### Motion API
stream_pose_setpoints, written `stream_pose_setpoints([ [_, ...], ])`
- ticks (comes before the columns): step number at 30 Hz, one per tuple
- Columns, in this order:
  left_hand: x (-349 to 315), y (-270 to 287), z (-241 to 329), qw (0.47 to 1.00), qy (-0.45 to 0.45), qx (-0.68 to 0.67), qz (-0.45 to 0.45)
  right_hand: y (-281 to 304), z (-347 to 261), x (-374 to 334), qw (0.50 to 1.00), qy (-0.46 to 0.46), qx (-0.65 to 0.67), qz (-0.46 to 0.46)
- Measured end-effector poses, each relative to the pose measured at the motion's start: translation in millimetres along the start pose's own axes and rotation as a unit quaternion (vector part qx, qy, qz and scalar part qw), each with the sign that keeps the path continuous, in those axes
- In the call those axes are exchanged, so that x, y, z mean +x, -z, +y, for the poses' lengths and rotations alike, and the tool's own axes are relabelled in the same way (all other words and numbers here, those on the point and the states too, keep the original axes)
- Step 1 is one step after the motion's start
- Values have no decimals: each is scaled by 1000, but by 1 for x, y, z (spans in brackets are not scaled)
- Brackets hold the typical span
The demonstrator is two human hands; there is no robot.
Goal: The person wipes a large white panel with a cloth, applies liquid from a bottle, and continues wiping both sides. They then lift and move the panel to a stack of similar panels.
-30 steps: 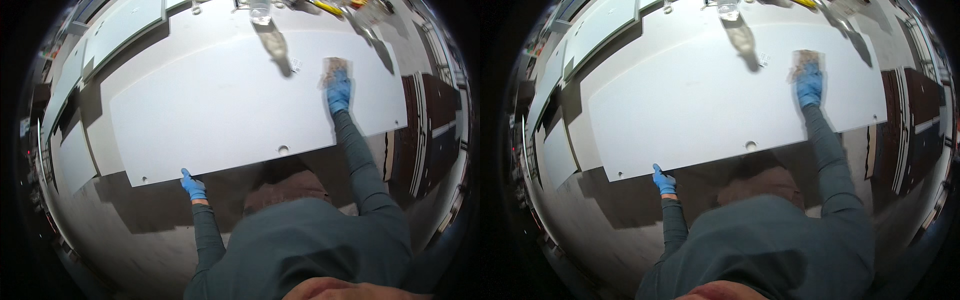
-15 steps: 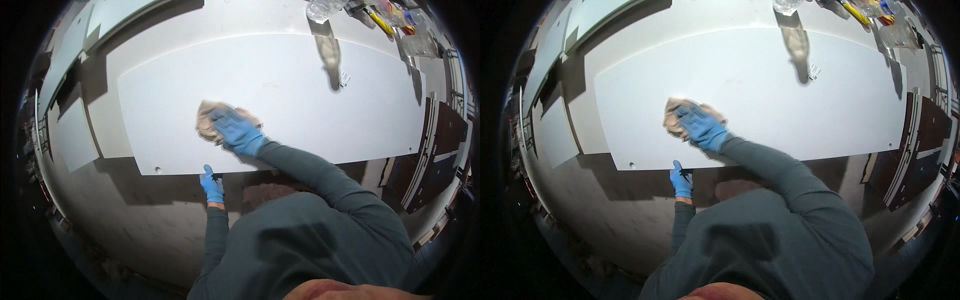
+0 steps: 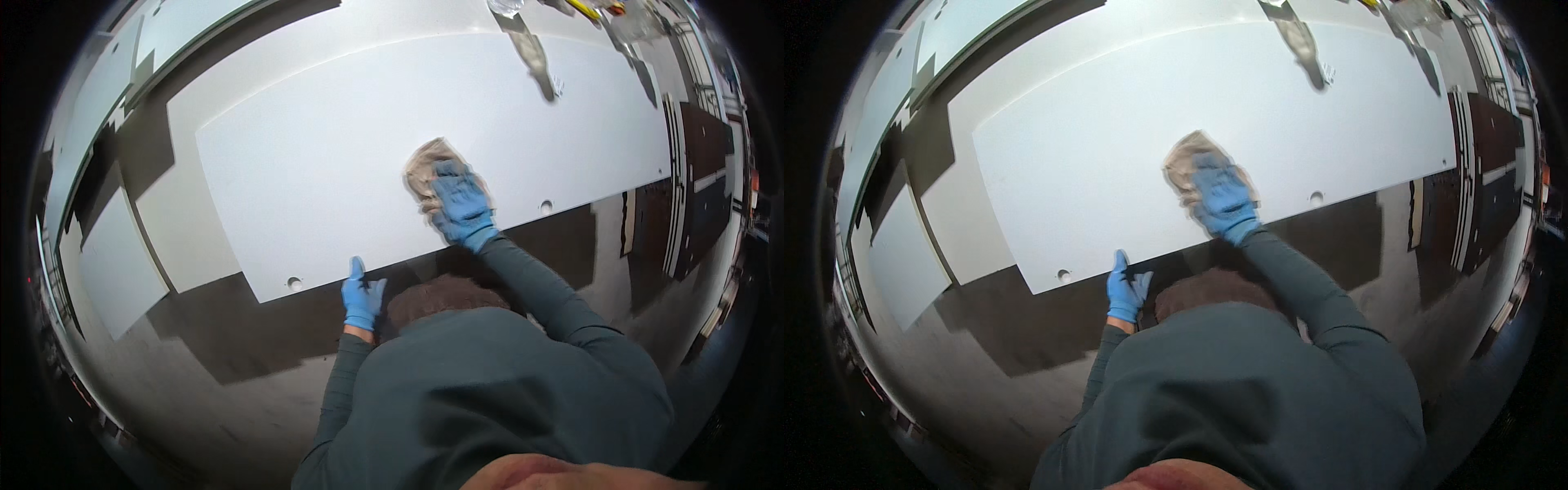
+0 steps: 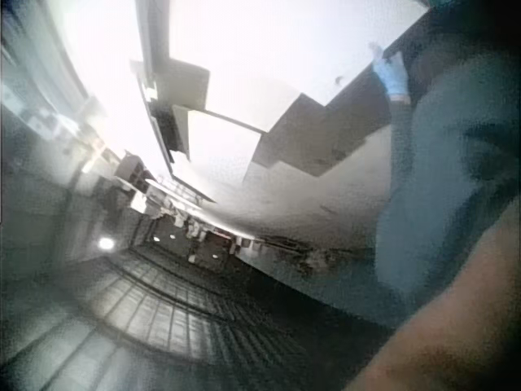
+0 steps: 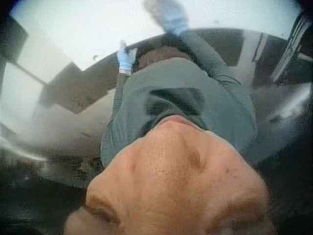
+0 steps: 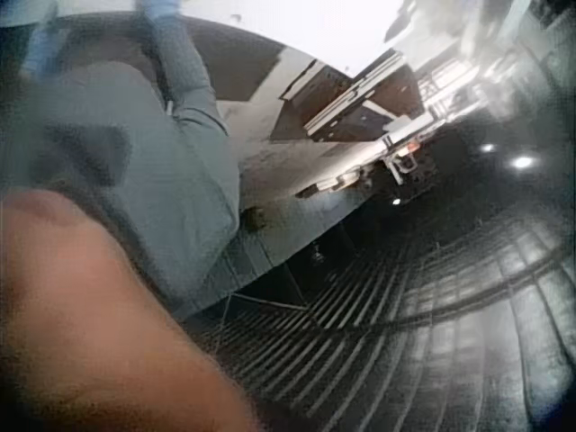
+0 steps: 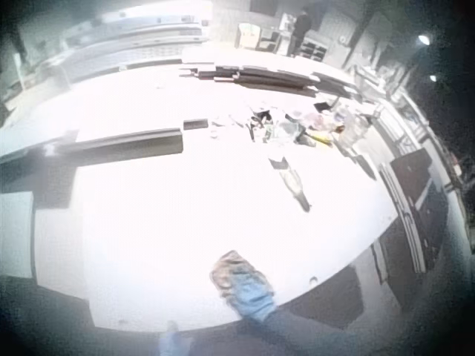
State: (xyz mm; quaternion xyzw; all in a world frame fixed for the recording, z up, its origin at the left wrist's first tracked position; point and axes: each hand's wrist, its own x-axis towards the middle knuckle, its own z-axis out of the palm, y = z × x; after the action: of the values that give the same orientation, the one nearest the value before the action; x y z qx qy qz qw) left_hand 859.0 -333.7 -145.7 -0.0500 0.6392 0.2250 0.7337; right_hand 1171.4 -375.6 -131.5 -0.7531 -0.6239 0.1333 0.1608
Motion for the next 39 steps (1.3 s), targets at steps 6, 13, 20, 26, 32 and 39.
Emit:
stream_pose_setpoints([
  [6, 12, 58, 69, 991, -79, 98, 49, 65, 76, 145, 960, -211, -158, 96],
  [13, 14, 58, 63, 999, -37, 16, 5, -7, -23, 172, 991, -129, 7, -21],
  [20, 3, 48, 68, 1000, -3, 18, 18, 81, 125, 211, 964, -181, 5, 197],
  [26, -13, 29, 58, 997, -74, 14, 9, 45, 151, 255, 933, -214, -160, 240],
  [32, -22, 16, 63, 995, -97, -2, 6, -107, -150, 351, 973, 137, -59, 178],
  [39, 10, 43, 37, 990, -126, 45, 50, -142, -331, 286, 948, 307, 67, 56],
])
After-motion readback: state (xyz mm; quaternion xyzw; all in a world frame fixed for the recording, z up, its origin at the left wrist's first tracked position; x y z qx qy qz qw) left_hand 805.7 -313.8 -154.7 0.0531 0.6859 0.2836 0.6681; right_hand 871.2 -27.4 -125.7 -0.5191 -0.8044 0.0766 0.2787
